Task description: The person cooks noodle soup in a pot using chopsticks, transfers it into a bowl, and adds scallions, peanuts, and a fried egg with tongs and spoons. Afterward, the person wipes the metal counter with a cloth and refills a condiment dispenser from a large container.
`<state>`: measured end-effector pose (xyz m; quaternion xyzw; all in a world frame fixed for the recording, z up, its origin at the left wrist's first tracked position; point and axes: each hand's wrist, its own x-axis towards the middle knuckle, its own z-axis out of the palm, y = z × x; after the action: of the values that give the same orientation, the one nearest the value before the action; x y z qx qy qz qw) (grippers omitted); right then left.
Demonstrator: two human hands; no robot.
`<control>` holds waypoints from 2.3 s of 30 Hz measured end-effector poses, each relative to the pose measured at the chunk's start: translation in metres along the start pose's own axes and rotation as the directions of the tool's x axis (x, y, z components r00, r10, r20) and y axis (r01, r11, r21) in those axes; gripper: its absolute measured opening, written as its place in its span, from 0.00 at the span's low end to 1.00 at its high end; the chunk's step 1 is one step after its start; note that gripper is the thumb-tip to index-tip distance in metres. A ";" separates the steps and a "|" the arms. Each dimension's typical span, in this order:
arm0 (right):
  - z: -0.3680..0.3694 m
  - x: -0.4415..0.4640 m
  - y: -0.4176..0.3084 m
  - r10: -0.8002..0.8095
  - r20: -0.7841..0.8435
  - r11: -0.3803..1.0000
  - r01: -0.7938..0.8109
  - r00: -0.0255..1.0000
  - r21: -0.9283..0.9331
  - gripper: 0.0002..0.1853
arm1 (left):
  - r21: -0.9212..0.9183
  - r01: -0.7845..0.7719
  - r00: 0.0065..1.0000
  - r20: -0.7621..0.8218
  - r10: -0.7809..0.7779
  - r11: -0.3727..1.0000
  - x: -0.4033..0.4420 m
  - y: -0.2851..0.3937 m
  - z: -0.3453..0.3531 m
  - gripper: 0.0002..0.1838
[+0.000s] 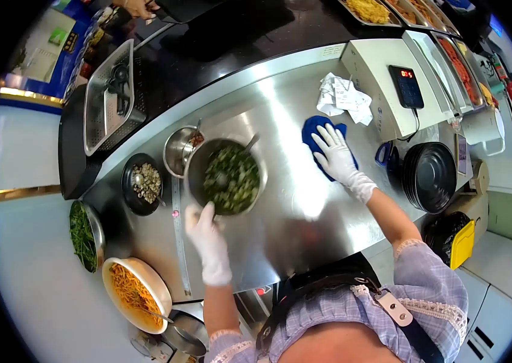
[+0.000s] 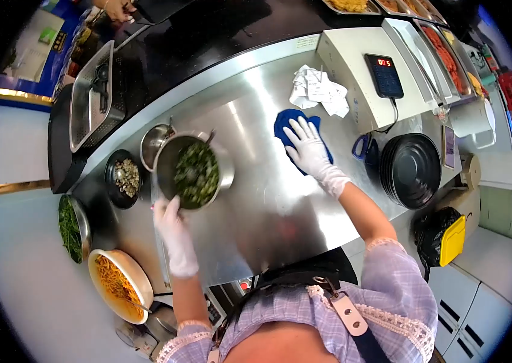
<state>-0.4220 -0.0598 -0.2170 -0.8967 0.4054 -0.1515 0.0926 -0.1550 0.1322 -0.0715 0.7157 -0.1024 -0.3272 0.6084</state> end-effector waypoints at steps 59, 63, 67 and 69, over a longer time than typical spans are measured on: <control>0.065 0.022 -0.152 -0.022 0.158 0.990 0.000 0.987 0.138 0.35 | -0.211 -0.052 0.999 0.006 0.054 0.976 0.092 -0.080 0.128 0.19; 0.082 0.083 -0.176 0.138 -0.008 0.984 -0.136 0.990 0.119 0.36 | -0.309 0.130 0.829 -0.487 -0.275 0.942 0.109 -0.042 0.048 0.28; 0.111 0.165 -0.188 0.142 -0.163 0.984 -0.122 0.976 0.127 0.35 | -0.206 -0.085 0.947 -0.320 0.015 0.975 0.148 -0.058 0.002 0.17; 0.125 0.204 -0.181 0.046 -0.205 0.988 -0.014 0.978 0.154 0.34 | -0.153 -0.122 0.951 -0.300 0.072 0.981 0.147 -0.046 -0.013 0.18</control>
<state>-0.1241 -0.0900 -0.2414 -0.8601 0.4135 -0.2736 0.1197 -0.0466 0.0735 -0.1645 0.6961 -0.0181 -0.1945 0.6909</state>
